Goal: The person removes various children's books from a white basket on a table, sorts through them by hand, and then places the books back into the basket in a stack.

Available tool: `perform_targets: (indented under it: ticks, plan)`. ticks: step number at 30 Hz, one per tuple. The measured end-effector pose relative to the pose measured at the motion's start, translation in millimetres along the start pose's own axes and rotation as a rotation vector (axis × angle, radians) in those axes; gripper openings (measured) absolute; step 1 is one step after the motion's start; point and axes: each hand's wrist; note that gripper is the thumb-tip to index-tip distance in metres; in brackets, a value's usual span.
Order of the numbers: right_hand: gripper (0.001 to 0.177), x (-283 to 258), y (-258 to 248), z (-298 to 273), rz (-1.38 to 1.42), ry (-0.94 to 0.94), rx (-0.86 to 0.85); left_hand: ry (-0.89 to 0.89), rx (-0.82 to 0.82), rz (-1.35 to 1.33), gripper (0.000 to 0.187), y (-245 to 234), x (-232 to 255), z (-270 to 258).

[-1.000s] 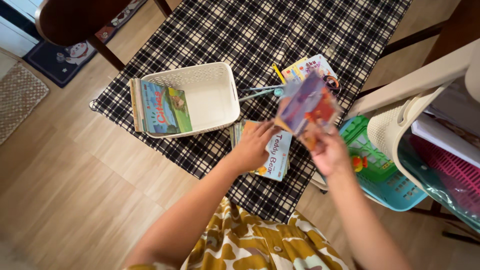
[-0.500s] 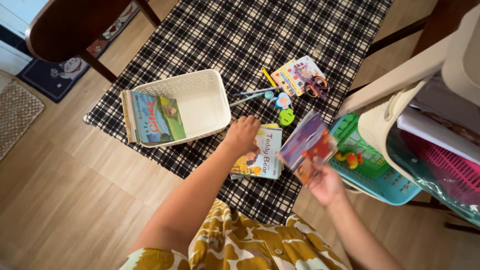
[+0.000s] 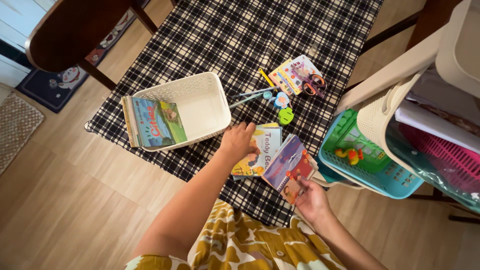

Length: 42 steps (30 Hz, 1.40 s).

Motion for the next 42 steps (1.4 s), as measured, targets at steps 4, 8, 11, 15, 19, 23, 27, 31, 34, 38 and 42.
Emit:
perform_targets:
  ticks: [4, 8, 11, 15, 19, 23, 27, 31, 34, 38, 42]
  plan:
    - [0.026, -2.1, -4.1, 2.6, -0.028, -0.017, 0.024, -0.003, -0.089, 0.012, 0.074, -2.1, 1.4, 8.1]
    - [0.025, -8.7, 1.1, -1.1, 0.008, -0.046, 0.005, -0.002, -0.056, 0.053, 0.082, -4.2, 4.0, 10.9]
    - [0.024, -10.7, 5.9, -3.5, 0.01, -0.053, 0.014, -0.01, -0.103, 0.009, 0.085, -9.1, 5.2, 13.3]
    - [0.025, -11.3, 1.7, -0.9, -0.028, -0.087, 0.001, 0.036, -0.04, 0.062, 0.091, -15.8, 9.2, 19.7]
    - [0.025, -12.7, -10.8, 8.4, 0.004, -0.083, 0.02, -0.019, -0.322, 0.1, 0.066, -24.5, 20.0, 24.5]
    - [0.021, -20.6, -1.1, -3.1, 0.162, -0.12, 0.007, -0.01, -0.318, -0.19, 0.042, -16.7, 15.4, -18.1]
    - [0.032, -28.2, 44.1, -35.9, 0.132, -0.074, -0.049, -0.128, 0.018, -1.092, 0.053, 21.7, 25.3, -54.2]
    - [0.034, -24.0, 91.9, -51.5, 0.036, -0.15, -0.145, -0.057, -0.144, -1.533, 0.065, 28.8, 41.3, -80.1]
    - [0.038, -37.7, 119.4, -52.0, -0.175, -0.181, -0.161, -0.145, -0.876, -2.082, 0.075, -16.2, 5.7, -87.0]
    - [0.053, -35.2, 140.9, -40.8, -0.593, -0.367, -0.589, -0.56, -0.73, -2.039, 0.061, -38.0, -20.7, -94.2]
    - [0.029, -43.5, 138.1, 4.7, -1.325, -0.651, -0.47, -0.676, -0.229, -1.553, 0.031, -25.6, -50.9, -110.8]
Point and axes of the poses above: each hand's wrist, its own z-axis towards the middle knuckle, its own y-axis out of the palm, x = y × z, and after that the axes turned 7 degrees about -y, right-handed
